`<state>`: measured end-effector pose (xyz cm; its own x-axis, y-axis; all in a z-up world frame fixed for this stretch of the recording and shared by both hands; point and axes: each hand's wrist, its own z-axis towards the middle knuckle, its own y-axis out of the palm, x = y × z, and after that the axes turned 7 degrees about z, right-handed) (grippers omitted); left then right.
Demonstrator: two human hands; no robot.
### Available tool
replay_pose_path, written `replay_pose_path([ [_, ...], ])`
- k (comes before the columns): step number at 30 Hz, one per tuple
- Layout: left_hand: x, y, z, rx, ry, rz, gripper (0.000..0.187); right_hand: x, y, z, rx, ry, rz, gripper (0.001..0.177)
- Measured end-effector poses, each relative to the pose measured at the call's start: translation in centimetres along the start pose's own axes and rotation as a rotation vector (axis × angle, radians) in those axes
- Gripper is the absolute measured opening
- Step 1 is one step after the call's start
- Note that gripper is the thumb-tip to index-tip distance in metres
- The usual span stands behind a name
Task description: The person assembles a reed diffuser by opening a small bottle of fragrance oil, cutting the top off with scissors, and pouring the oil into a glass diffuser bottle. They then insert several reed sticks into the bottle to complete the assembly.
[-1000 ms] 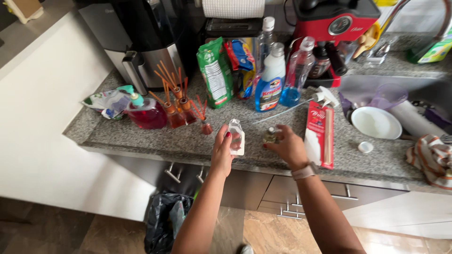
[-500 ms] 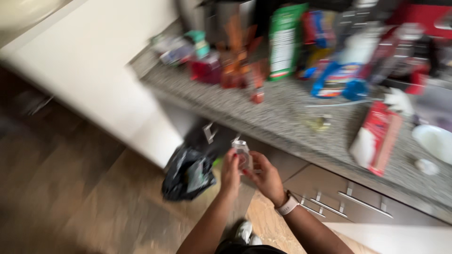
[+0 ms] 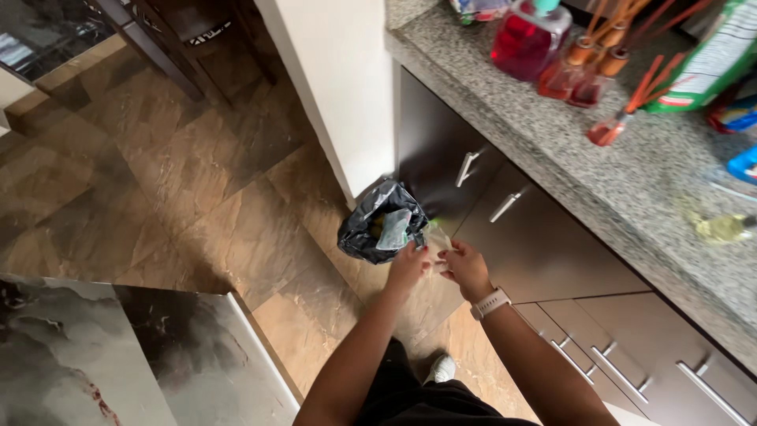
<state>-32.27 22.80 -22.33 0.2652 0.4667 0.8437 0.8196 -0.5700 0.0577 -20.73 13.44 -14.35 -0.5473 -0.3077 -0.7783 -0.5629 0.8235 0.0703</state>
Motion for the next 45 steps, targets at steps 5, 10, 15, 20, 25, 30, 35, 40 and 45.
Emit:
replay_pose_path([
  [5,-1.9,-4.4,10.0,0.141,-0.005,0.067,0.044,3.0,3.5,9.4,0.091,0.027,0.066,0.049],
  [10,2.7,-6.9,16.1,0.076,0.019,0.141,0.05,-0.1,9.7,15.3,0.119,0.057,0.292,0.053],
  [15,12.1,-6.2,15.7,-0.037,0.267,0.584,0.042,-2.0,11.8,16.5,0.064,-0.171,0.043,0.046],
  [20,20.3,-2.6,12.0,-0.169,0.517,0.333,0.017,-9.8,10.6,8.6,0.249,-0.373,-0.083,0.017],
  [25,25.5,3.0,8.7,-0.27,0.743,0.259,0.018,-13.9,5.7,3.5,0.356,-0.629,0.007,0.008],
  [30,26.8,8.8,6.6,-0.369,0.843,0.387,0.01,-18.8,-0.7,-1.7,0.644,-0.792,-0.122,0.009],
  [35,27.5,13.4,4.3,-0.4,0.81,0.425,0.018,-23.0,-8.5,-1.1,0.822,-0.903,-0.147,0.038],
  [40,27.5,17.4,4.2,-0.363,0.89,0.445,0.02,-26.8,-12.6,2.5,0.754,-0.811,-0.206,0.075],
  [45,27.1,19.5,4.5,-0.319,0.88,0.489,0.021,-26.4,-17.3,9.0,0.67,-0.708,-0.475,0.058],
])
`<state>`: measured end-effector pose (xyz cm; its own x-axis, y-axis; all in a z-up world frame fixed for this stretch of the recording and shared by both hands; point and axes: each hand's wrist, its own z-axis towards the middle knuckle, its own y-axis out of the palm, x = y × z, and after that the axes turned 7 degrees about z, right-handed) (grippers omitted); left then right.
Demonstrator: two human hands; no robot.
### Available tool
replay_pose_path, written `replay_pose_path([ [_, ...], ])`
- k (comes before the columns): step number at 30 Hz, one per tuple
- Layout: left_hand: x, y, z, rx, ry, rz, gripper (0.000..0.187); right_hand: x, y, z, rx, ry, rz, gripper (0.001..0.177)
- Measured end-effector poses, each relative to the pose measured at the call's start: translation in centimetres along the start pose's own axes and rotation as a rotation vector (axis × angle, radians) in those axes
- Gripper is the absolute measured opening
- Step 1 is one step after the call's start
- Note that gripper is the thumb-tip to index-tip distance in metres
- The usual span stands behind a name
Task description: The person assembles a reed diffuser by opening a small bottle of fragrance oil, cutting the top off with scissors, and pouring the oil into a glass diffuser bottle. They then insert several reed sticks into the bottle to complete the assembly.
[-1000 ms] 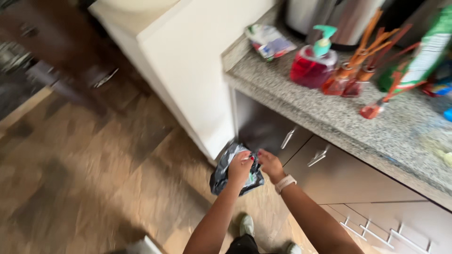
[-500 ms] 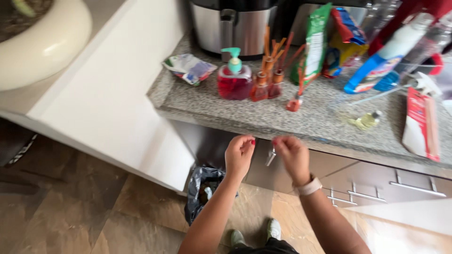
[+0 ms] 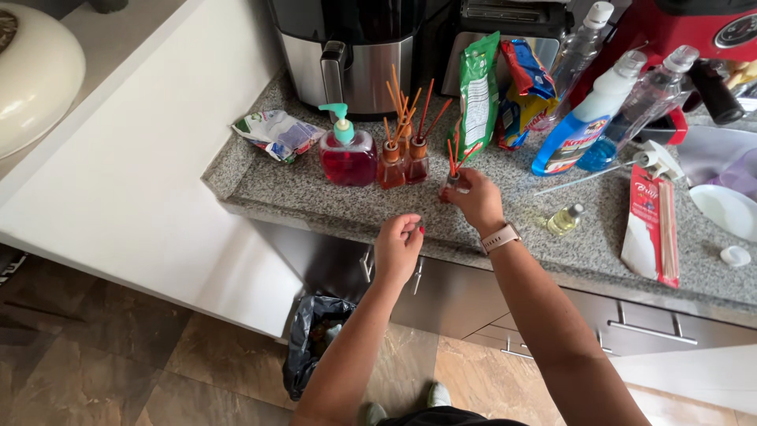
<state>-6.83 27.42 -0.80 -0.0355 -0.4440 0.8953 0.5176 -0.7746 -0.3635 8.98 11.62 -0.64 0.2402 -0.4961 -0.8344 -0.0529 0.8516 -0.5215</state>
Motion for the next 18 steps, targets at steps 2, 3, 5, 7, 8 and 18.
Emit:
replay_pose_path([
  [2,-1.1,0.6,0.5,0.033,0.126,0.113,0.02,-0.1,-1.0,0.8,0.009,0.019,-0.038,0.056],
  [3,-1.7,0.8,0.8,0.062,0.254,0.226,0.02,-0.3,-1.4,1.2,0.023,0.04,-0.077,0.054],
  [5,-2.9,2.3,1.2,0.074,0.315,0.289,0.02,0.2,-2.3,2.4,0.035,0.052,-0.065,0.053],
  [7,-3.8,3.4,1.5,0.083,0.38,0.351,0.02,0.9,-2.7,3.3,0.053,0.065,-0.051,0.052],
  [8,-4.0,3.8,1.7,0.088,0.396,0.349,0.021,1.4,-2.8,3.7,0.054,0.065,-0.076,0.051],
  [18,-3.5,3.8,2.2,0.043,0.363,0.263,0.018,-1.0,-4.2,1.5,0.112,0.108,-0.034,0.074],
])
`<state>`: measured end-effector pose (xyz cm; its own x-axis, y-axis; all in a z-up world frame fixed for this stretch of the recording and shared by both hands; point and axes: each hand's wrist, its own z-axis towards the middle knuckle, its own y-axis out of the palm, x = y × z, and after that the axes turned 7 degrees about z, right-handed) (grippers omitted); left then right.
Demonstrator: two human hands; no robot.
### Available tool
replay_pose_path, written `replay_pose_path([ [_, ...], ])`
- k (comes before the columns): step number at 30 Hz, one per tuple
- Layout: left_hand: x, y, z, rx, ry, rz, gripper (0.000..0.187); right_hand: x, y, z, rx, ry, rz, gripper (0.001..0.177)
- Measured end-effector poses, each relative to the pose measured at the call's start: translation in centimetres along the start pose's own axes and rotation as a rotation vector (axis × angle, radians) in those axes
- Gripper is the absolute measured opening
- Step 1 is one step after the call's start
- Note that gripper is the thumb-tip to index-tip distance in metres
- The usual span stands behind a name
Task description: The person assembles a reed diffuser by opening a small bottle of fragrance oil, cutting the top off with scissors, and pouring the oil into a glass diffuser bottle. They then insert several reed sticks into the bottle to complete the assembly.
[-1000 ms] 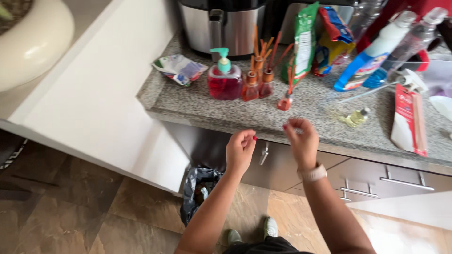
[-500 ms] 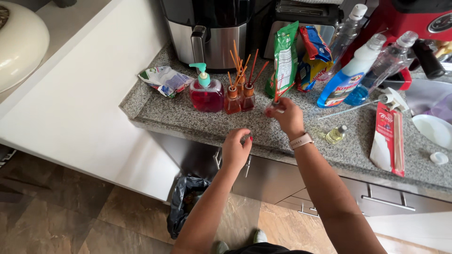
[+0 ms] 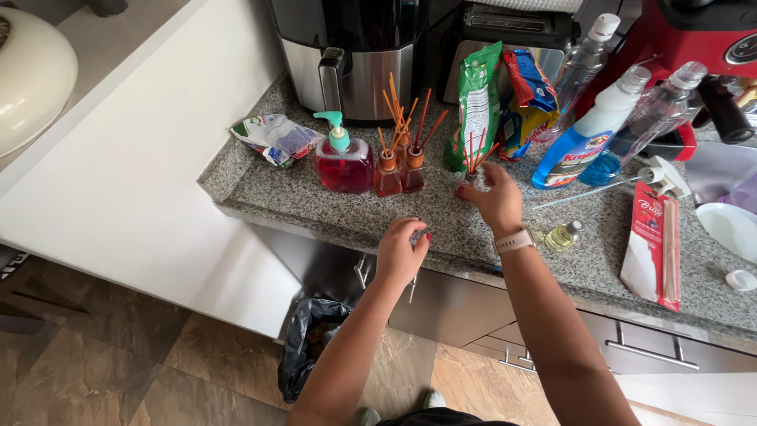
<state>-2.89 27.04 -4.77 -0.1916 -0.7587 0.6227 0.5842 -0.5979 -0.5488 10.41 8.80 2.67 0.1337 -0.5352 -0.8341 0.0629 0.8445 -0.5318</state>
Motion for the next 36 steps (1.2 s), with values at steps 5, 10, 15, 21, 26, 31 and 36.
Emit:
replay_pose_path([
  [5,0.3,-1.0,0.5,0.019,-0.067,-0.095,0.014,-1.6,2.4,-3.5,0.366,-0.265,0.056,0.018],
  [10,0.7,-1.9,1.0,0.054,-0.134,-0.141,0.01,-3.0,6.9,-2.6,0.042,-0.201,0.104,0.033],
  [15,0.2,-2.0,0.9,0.04,-0.211,-0.231,0.013,-5.8,9.6,-0.8,-0.037,-0.145,-0.02,0.073],
  [21,1.1,-3.7,1.3,-0.006,-0.308,-0.257,0.011,-4.4,11.3,1.4,-0.114,-0.097,-0.113,0.07],
  [26,1.1,-5.6,1.7,-0.079,-0.413,-0.273,0.016,-3.6,10.0,0.0,-0.129,-0.064,-0.091,0.049],
  [31,2.0,-7.5,3.1,-0.131,-0.478,-0.287,0.031,-5.7,4.4,-3.6,-0.254,-0.043,0.22,0.038],
  [36,5.4,-10.4,4.5,-0.538,-0.445,-0.436,0.083,-7.0,-0.3,-6.2,-0.552,-0.097,0.877,0.044],
])
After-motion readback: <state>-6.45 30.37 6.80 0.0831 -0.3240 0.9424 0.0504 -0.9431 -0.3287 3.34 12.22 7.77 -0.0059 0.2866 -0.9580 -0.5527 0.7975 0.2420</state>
